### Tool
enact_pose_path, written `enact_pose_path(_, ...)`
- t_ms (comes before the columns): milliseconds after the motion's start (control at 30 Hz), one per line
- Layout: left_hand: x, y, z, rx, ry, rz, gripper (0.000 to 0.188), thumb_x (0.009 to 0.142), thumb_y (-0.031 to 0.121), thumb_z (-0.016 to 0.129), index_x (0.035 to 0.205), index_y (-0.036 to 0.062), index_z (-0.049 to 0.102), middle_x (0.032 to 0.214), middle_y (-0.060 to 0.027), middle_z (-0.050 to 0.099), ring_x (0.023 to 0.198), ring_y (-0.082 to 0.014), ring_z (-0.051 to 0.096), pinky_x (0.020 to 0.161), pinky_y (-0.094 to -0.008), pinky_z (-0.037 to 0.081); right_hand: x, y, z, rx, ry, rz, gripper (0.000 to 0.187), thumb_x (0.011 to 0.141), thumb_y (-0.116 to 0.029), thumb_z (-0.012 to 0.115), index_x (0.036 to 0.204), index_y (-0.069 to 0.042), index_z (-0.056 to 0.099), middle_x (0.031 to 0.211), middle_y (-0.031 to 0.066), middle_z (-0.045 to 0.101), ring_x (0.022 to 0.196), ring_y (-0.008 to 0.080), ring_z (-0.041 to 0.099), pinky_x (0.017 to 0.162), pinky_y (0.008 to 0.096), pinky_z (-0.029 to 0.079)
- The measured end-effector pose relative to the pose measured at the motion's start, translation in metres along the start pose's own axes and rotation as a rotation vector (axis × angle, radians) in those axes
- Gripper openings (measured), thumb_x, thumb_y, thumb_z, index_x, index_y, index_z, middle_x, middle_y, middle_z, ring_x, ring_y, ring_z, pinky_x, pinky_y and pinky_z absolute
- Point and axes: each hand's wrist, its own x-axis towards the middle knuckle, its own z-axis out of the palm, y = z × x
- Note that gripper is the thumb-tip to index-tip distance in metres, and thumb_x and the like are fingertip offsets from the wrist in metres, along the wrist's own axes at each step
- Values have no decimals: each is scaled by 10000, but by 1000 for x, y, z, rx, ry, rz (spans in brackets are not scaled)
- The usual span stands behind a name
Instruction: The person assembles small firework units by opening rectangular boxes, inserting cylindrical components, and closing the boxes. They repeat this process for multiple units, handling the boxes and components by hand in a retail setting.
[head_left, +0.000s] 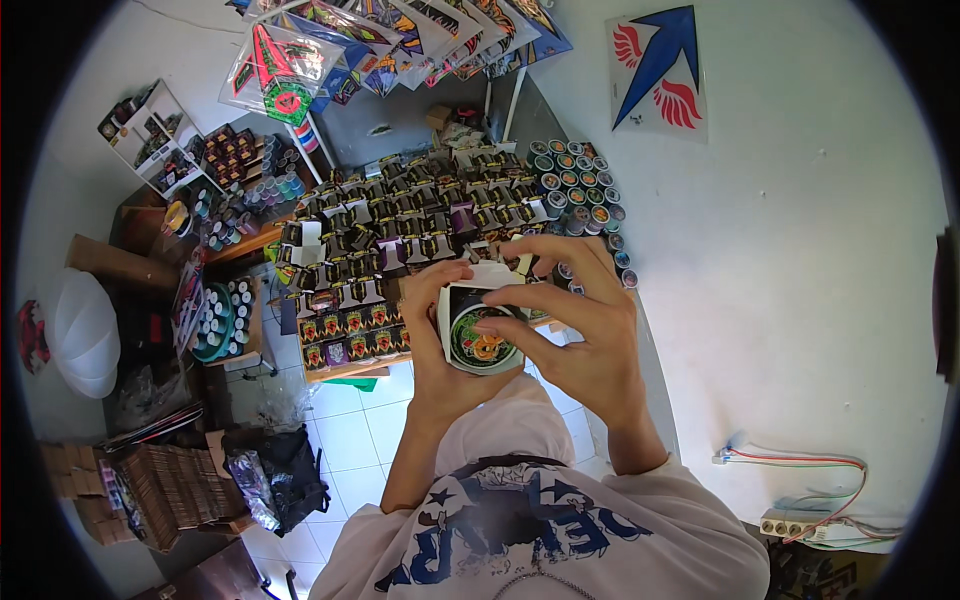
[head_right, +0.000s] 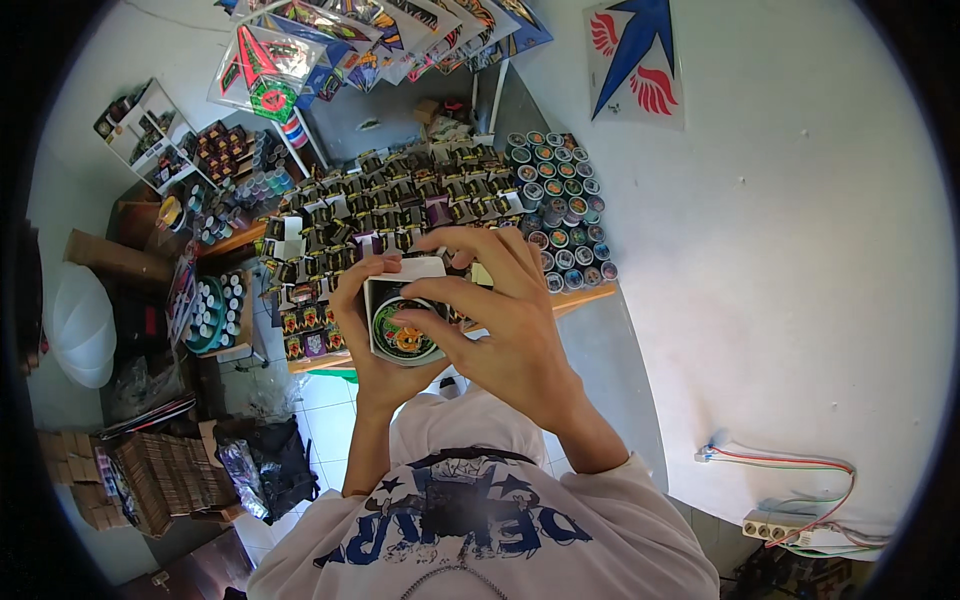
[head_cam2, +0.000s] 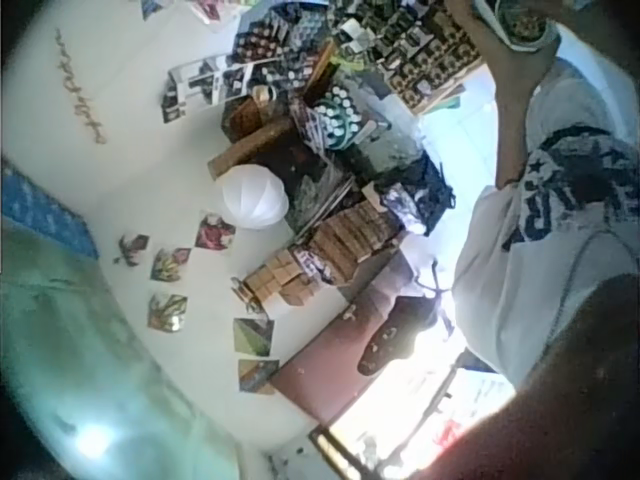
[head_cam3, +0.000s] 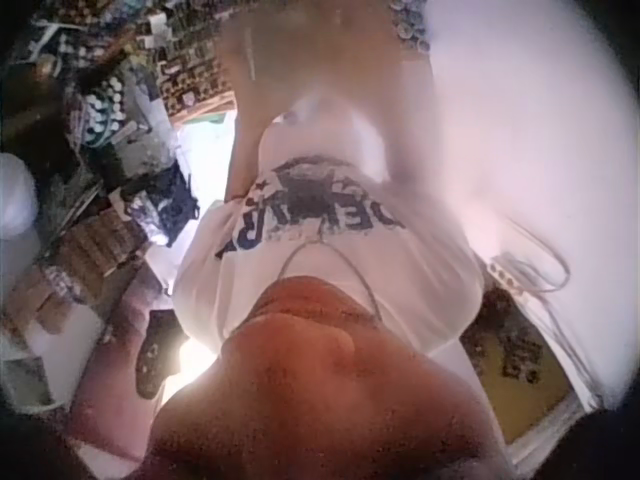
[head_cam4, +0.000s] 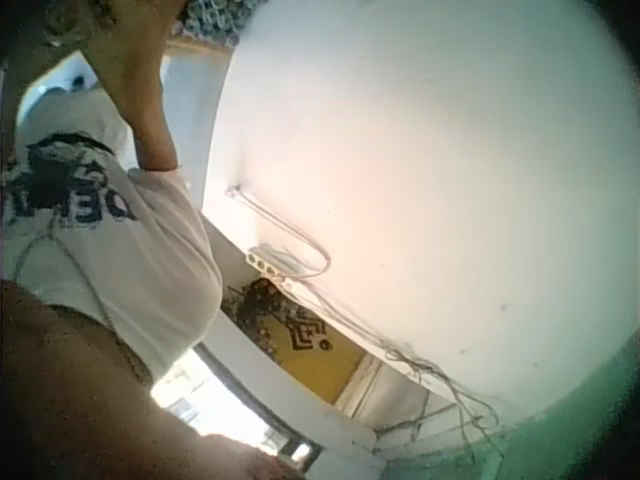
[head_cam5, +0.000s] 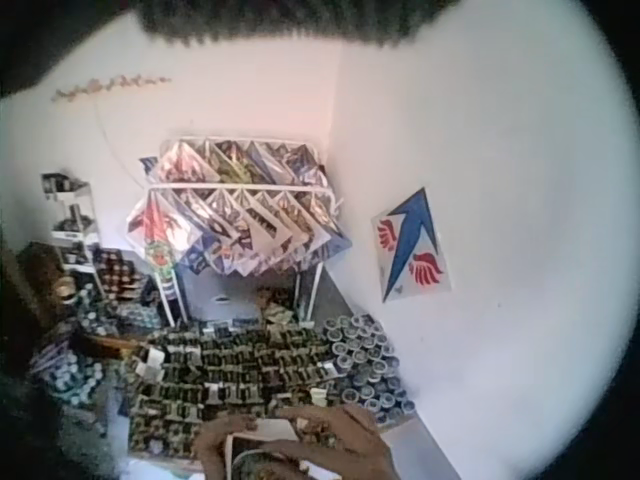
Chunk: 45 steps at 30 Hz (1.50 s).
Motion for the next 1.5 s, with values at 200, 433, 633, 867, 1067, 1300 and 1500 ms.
enact_pose_path(200,1,-2,4,7,73,-41,1016,620,56,954,1473,44,403,1399,-188,494,1315,-352,533,1117,-455,461,-9,3,3,-122,88,-11,285,666,-163,979,928,-122,873,1211,46,759,978,214,598,833,343,511)
enact_pose_path(433,0,0,2,5,12,-80,1000,638,27,934,1482,50,398,1410,-183,483,1310,-336,539,1108,-450,473,-10,7,6,24,98,57,242,703,-203,970,892,-124,841,1229,23,720,1005,225,547,920,388,428)
enact_pose_path(633,0,13,6,-142,34,-264,991,641,7,924,1478,54,396,1411,-148,473,1246,-271,596,1036,-392,526,-20,17,8,-3,101,54,288,704,-202,967,966,-138,865,1274,39,722,980,225,550,929,391,438)
enact_pose_path(867,-3,13,3,-56,-6,-211,993,651,-6,924,1484,56,387,1400,-138,482,1208,-252,622,1015,-365,540,-11,15,10,23,114,20,250,685,-168,979,908,-122,874,1281,67,728,961,204,577,885,368,478)
enact_pose_path(1067,1,24,6,-129,43,-237,980,665,-8,933,1483,58,398,1375,-133,496,1212,-246,601,1028,-364,523,-11,16,7,15,140,-7,199,745,-165,944,916,-94,870,1333,55,724,950,205,566,897,375,457)
enact_pose_path(1300,0,23,6,-125,29,-231,993,670,-18,936,1491,66,385,1349,-132,507,1214,-237,597,1033,-363,525,-5,9,3,80,119,5,97,835,-128,889,885,-48,864,1252,72,762,927,191,551,831,325,466)
enact_pose_path(1500,0,25,8,-152,37,-256,1005,669,-33,932,1499,67,374,1346,-130,512,1216,-236,600,1034,-360,531,-6,10,1,56,130,-1,76,842,-109,883,880,-46,862,1224,72,764,923,190,549,832,326,464)
